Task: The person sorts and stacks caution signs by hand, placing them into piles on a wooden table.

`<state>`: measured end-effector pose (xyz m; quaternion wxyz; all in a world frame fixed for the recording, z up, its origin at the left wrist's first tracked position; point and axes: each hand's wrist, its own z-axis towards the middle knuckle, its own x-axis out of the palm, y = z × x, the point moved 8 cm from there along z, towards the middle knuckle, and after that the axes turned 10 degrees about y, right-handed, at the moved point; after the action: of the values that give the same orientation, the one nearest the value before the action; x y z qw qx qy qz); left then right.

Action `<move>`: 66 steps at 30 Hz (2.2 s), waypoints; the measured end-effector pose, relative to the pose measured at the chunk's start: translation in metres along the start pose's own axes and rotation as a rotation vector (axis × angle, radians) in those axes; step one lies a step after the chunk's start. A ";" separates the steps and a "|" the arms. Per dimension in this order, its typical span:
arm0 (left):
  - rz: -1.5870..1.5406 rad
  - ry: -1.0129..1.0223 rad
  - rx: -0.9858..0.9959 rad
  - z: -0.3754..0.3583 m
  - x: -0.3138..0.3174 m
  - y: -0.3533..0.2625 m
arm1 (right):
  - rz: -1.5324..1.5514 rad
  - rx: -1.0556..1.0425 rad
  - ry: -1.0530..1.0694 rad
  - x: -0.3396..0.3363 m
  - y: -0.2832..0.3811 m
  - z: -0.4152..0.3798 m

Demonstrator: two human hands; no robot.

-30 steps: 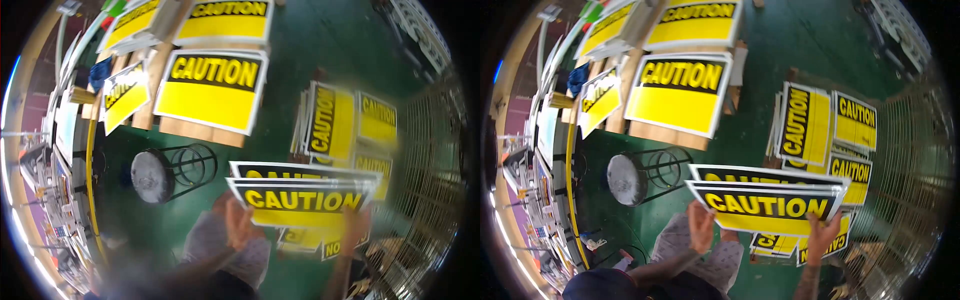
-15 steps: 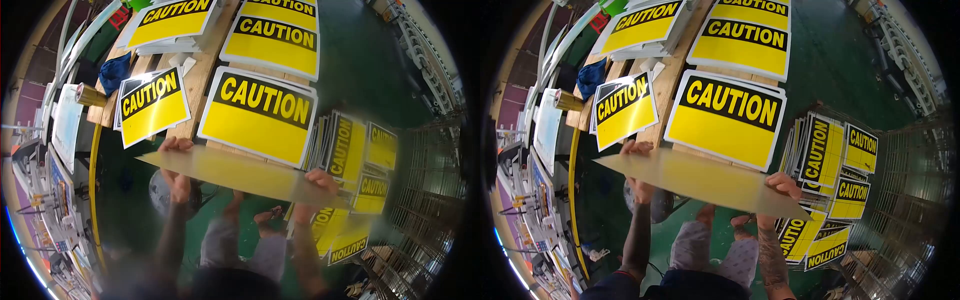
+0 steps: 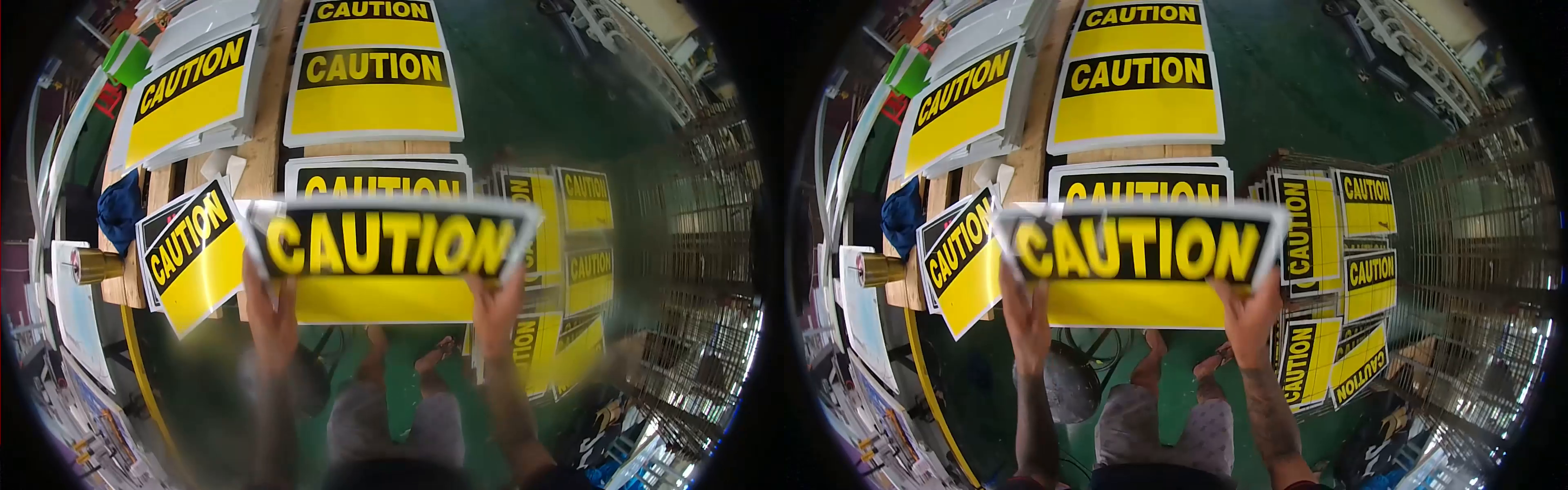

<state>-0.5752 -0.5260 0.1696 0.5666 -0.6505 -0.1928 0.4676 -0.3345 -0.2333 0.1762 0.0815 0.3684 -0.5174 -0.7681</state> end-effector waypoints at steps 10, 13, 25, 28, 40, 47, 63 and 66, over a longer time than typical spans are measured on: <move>0.508 0.134 -0.135 0.092 0.037 0.064 | -0.517 0.266 0.151 0.049 -0.058 0.065; 0.233 0.117 -0.279 0.093 0.040 0.099 | 0.038 0.255 0.232 0.062 -0.079 0.069; -0.432 -0.043 -0.020 0.060 -0.002 0.001 | 0.436 0.183 -0.013 0.027 -0.017 0.038; -0.475 -0.042 0.222 0.060 -0.019 -0.027 | 0.494 -0.146 -0.068 0.008 0.010 0.040; -0.333 -0.241 0.042 0.036 -0.021 0.002 | 0.614 -0.249 -0.080 -0.002 0.010 0.027; -0.310 -0.280 0.014 0.020 -0.012 -0.005 | 0.461 -0.221 0.022 0.005 -0.001 0.014; -0.002 0.061 -0.139 0.028 0.006 0.024 | 0.044 -0.050 0.105 0.020 -0.041 0.029; 0.174 0.100 -0.326 0.058 0.005 0.012 | -0.189 0.284 0.329 0.027 -0.044 0.054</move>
<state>-0.6244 -0.4929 0.1612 0.4200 -0.7702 -0.1806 0.4447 -0.3777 -0.1879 0.1360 0.0396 0.5432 -0.5633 -0.6213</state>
